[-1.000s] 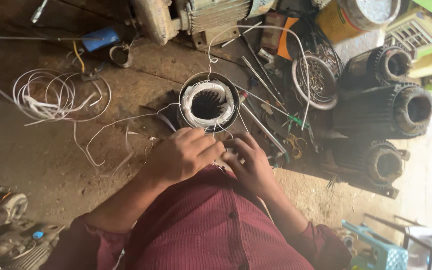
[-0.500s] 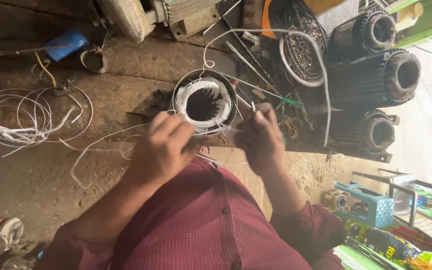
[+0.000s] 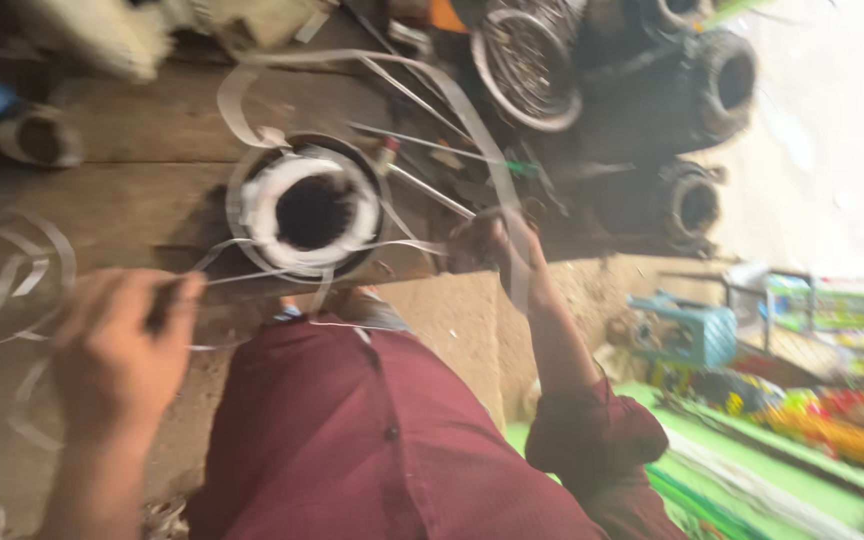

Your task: The person fits white-insulated wire coils into the slots of an electric motor stator, pressing the windings down by hand and tapping them with a mallet to seat them. They use a screwdriver to adjust the windings and pull the wire ends taut while working around the stator.

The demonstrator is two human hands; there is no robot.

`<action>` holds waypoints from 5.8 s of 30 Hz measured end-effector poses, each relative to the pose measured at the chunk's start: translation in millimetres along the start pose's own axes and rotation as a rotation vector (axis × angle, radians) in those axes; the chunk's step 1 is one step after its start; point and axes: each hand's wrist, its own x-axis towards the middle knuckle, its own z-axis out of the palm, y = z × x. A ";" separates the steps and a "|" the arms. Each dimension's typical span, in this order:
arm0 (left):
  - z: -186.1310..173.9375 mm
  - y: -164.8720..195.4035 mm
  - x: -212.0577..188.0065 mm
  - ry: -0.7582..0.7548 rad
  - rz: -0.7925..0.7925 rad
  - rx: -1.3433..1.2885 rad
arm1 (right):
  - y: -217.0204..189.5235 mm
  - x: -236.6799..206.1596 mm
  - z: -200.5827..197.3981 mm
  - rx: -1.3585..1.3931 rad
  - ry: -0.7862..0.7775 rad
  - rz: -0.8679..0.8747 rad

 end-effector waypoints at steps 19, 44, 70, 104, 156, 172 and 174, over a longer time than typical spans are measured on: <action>45.1 178.9 52.8 0.018 0.260 0.069 | 64.7 -8.8 -138.7 -1.278 0.074 -0.239; 8.7 202.3 -83.2 0.164 -0.563 -0.099 | 17.1 -89.5 -149.6 0.097 -0.329 0.137; 19.1 222.7 -105.4 0.320 -0.425 0.069 | 64.7 -39.4 33.4 1.014 -1.210 0.492; 35.9 255.3 -28.7 -0.295 -0.116 -0.532 | -67.5 -72.9 -19.5 -0.051 -0.426 -0.513; 23.3 36.3 122.8 -0.191 0.309 0.075 | -152.8 -31.5 147.2 -0.683 0.031 -0.084; 27.0 20.5 131.0 -0.281 0.260 -0.250 | -166.2 -0.5 138.4 -0.623 0.237 -0.442; 26.6 22.2 128.3 -0.307 0.230 -0.266 | -170.8 5.9 139.3 -0.620 0.185 -0.496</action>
